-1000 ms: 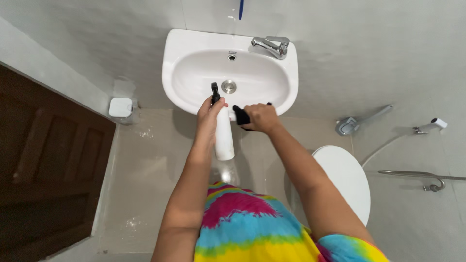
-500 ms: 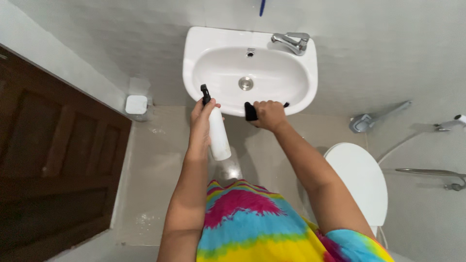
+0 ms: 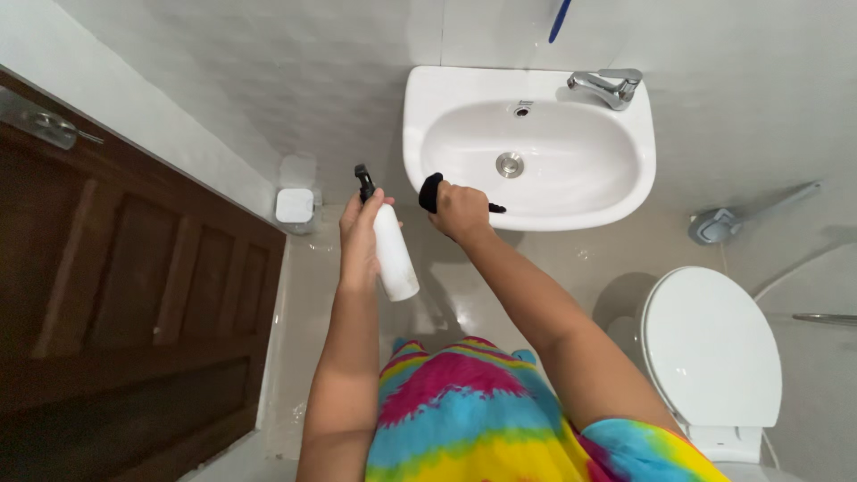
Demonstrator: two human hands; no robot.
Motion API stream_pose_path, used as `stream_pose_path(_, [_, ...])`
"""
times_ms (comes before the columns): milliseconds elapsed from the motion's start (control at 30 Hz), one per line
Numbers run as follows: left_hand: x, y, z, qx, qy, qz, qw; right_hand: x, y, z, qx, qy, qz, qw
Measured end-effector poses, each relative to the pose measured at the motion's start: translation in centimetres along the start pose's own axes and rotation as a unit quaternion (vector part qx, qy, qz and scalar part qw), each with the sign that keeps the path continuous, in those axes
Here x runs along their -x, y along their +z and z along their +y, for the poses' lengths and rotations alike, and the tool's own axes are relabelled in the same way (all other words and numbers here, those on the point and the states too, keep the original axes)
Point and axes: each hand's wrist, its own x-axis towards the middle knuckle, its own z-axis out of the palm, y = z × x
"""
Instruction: The person cleans a bathroom sink using a spray bottle and a black cloth. They spray the sink basin and faucet, then wipe the surfaces with the cloth, moving the soap dispenser aside to reach the back area.
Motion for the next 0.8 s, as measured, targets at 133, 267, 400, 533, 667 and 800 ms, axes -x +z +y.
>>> stream_pose_path(133, [-0.5, 1.0, 0.5, -0.006, -0.001, -0.017, 1.0, -1.0, -0.8, -0.7, -0.024, 0.009, -0.02, 0.999])
stream_pose_path(267, [0.2, 3.0, -0.9, -0.006, -0.006, -0.054, 0.998, 0.7, -0.4, 0.7, -0.032, -0.036, 0.038, 0.998])
stream_pose_path(400, [1.2, 6.1, -2.8, -0.015, -0.002, -0.087, 0.996, 3.1, -1.2, 3.9, -0.043, -0.065, 0.064, 0.995])
stream_pose_path(533, [2.5, 10.6, -5.0, -0.02, -0.028, -0.101, 0.994, 5.9, -3.1, 8.8, -0.035, -0.076, 0.034, 0.996])
stream_pose_path(667, [3.9, 15.8, -6.6, -0.028, -0.041, -0.121, 0.991, 8.1, -5.6, 14.9, -0.048, -0.071, 0.009, 0.996])
stream_pose_path(800, [5.0, 19.3, -8.3, -0.01, -0.028, -0.142, 0.989, 9.2, -7.6, 20.6, -0.036, -0.079, -0.043, 0.995])
